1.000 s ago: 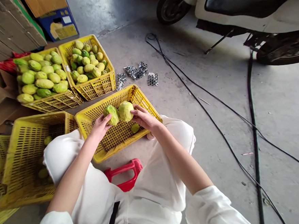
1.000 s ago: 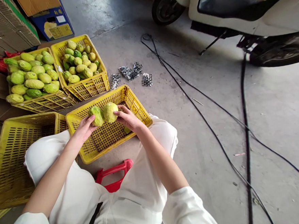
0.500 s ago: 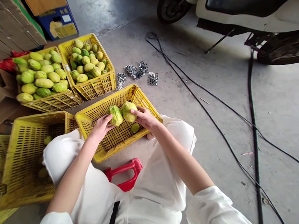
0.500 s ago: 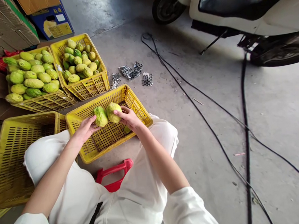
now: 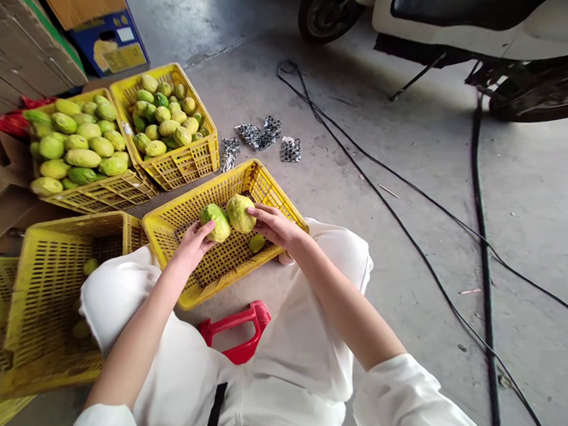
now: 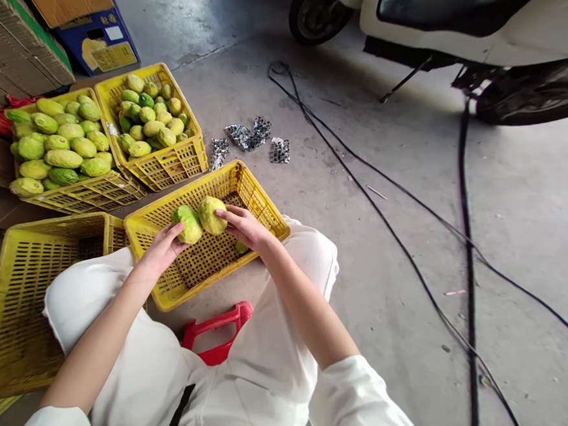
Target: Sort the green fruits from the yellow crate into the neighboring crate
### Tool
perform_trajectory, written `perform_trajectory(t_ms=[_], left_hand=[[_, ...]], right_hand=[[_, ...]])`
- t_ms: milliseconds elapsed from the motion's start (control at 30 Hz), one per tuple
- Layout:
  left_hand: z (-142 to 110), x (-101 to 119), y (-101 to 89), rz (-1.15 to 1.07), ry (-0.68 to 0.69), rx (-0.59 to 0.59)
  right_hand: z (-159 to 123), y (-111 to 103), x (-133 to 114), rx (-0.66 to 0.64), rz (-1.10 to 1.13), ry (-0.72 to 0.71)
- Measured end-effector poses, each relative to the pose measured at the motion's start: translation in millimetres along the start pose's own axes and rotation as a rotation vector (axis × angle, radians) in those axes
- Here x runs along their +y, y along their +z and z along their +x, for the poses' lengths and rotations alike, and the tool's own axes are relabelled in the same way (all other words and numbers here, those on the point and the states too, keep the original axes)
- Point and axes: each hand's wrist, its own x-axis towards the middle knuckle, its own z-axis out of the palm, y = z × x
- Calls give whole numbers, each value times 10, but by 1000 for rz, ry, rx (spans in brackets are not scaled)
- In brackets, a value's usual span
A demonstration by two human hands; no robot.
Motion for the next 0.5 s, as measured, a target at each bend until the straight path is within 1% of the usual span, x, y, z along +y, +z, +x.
perform_trajectory(t_ms=[167,333,433,500], left_hand=[[23,12,-20,-3,-8,5],[26,20,-28,7,-5,46],[34,21,-42,17,17,61],[46,23,-54,22,35,65]], right_hand=[[-34,-10,-1,-51,-31,-8],[-11,-17,20,4,-37,-7],[7,-32,12,36,-11,-51],[10,-42,1,27,12,-74]])
